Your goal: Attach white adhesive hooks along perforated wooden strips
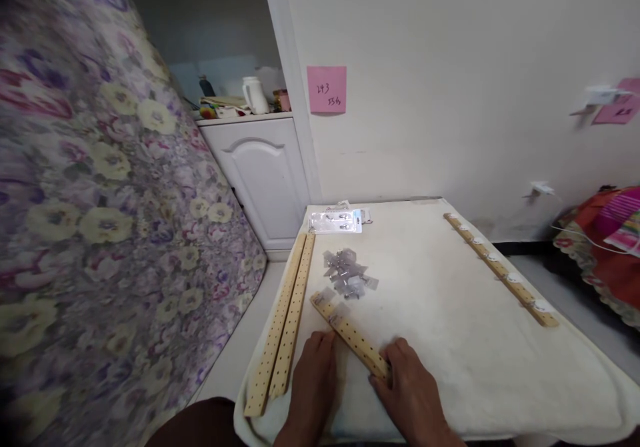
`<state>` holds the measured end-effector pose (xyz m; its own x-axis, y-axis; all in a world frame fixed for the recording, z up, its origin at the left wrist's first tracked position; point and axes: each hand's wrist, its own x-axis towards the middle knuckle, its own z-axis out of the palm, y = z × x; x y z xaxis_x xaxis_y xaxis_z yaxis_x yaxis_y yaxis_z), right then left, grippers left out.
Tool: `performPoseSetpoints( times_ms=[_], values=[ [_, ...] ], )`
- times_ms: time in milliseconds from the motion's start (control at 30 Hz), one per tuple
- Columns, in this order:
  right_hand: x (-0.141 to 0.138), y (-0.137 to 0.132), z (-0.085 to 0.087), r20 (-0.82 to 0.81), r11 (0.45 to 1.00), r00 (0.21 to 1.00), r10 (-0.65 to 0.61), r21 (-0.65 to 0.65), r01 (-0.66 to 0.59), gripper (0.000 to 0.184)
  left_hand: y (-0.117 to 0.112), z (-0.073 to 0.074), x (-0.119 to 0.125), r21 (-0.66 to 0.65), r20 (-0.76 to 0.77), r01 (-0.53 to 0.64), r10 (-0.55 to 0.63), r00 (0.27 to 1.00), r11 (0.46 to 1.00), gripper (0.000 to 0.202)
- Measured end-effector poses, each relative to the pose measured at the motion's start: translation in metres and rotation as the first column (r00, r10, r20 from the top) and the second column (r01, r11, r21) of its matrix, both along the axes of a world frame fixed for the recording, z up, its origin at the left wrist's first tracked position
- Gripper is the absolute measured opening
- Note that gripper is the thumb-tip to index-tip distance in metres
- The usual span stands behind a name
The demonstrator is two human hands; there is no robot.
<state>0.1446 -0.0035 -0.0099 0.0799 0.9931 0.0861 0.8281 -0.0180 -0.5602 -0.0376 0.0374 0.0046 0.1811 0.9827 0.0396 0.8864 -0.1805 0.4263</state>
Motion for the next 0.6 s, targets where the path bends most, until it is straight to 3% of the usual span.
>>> performPoseSetpoints(
  times_ms=[133, 233, 400, 500, 600],
  values=[
    [0.003, 0.002, -0.001, -0.041, 1.0, 0.999, 0.001, -0.007, -0.001, 0.016, 0.0, 0.003, 0.001, -0.003, 0.023, -0.005, 0.005, 1.0, 1.0, 0.034],
    [0.013, 0.017, 0.002, -0.148, 0.996, 0.988, 0.04, -0.07, -0.051, 0.019, 0.001, 0.006, 0.002, -0.016, 0.023, -0.006, 0.007, 1.0, 1.0, 0.034],
    [0.02, 0.076, 0.004, -0.321, 0.993, 0.941, 0.113, -0.008, -0.121, 0.013, -0.001, 0.016, 0.004, -0.045, -0.028, -0.028, 0.027, 0.999, 0.999, 0.031],
    [0.013, 0.11, -0.001, -0.455, 0.997, 0.888, 0.063, -0.012, -0.076, 0.008, -0.002, 0.02, 0.005, -0.057, -0.054, -0.029, 0.025, 0.998, 0.998, 0.03],
    [0.004, 0.129, -0.006, -0.468, 1.0, 0.883, 0.017, -0.006, -0.022, 0.011, -0.001, 0.022, 0.005, -0.059, -0.057, -0.023, 0.02, 0.998, 0.998, 0.03]
  ],
)
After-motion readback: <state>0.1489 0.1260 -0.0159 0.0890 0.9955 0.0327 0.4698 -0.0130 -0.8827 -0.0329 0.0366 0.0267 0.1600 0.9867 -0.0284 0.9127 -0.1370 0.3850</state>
